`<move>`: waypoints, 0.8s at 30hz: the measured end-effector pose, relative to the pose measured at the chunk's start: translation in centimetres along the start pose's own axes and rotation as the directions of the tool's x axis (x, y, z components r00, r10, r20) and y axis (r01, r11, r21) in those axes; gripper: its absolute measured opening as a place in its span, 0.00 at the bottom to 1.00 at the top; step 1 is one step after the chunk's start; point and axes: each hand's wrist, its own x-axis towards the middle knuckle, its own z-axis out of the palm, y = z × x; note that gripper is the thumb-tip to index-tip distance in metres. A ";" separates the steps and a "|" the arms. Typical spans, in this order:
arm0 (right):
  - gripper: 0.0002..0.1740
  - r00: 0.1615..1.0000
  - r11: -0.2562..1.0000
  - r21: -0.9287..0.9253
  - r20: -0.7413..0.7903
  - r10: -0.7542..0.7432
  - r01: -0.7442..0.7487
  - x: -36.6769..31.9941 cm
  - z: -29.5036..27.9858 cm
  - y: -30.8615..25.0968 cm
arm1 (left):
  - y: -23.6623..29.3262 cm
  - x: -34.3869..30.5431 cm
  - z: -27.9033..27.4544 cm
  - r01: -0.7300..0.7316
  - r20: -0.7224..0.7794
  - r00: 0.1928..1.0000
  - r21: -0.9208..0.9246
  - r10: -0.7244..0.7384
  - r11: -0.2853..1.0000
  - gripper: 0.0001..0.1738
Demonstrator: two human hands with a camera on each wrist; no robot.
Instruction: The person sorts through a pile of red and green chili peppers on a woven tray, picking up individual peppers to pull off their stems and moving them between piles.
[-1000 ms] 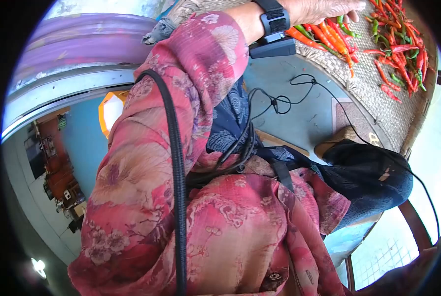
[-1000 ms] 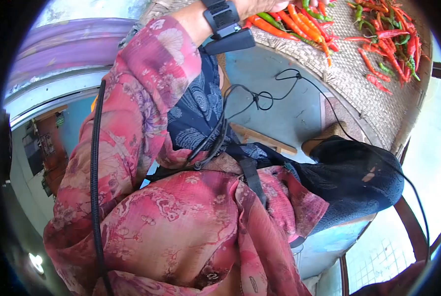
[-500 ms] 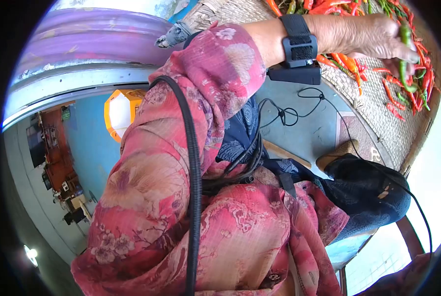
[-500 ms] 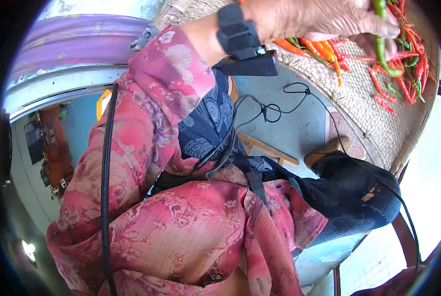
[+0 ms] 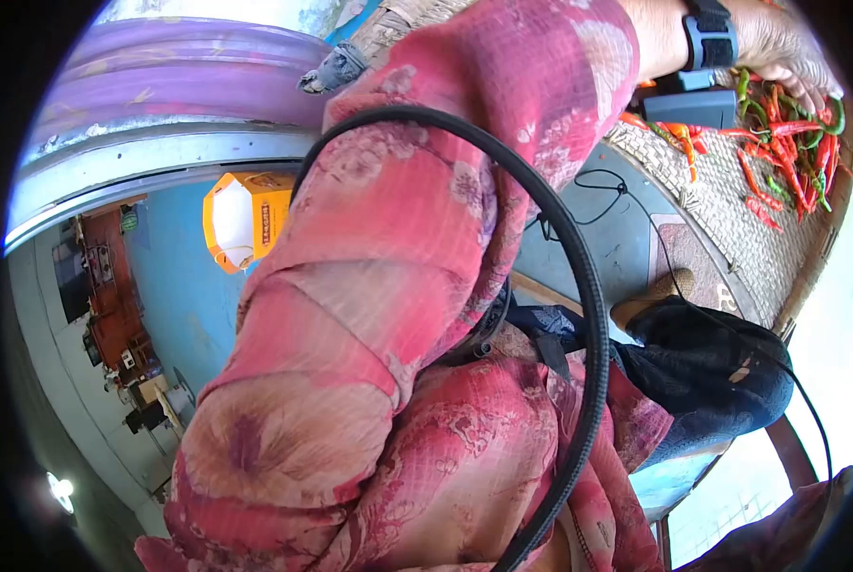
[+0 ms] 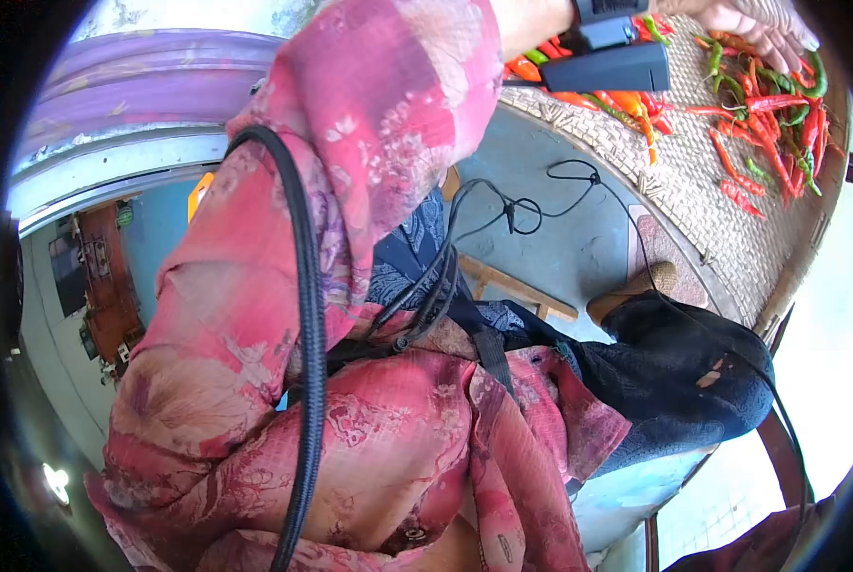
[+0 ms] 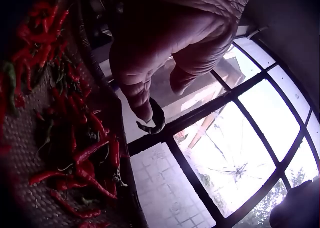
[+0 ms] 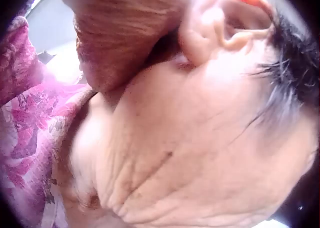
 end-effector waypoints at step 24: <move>0.16 0.995 0.985 -0.172 -0.101 -0.019 0.002 -0.6 -1.2 -1.1 | 0.4 3.0 -2.8 -0.078 -0.196 0.851 0.871 0.487 0.486 0.09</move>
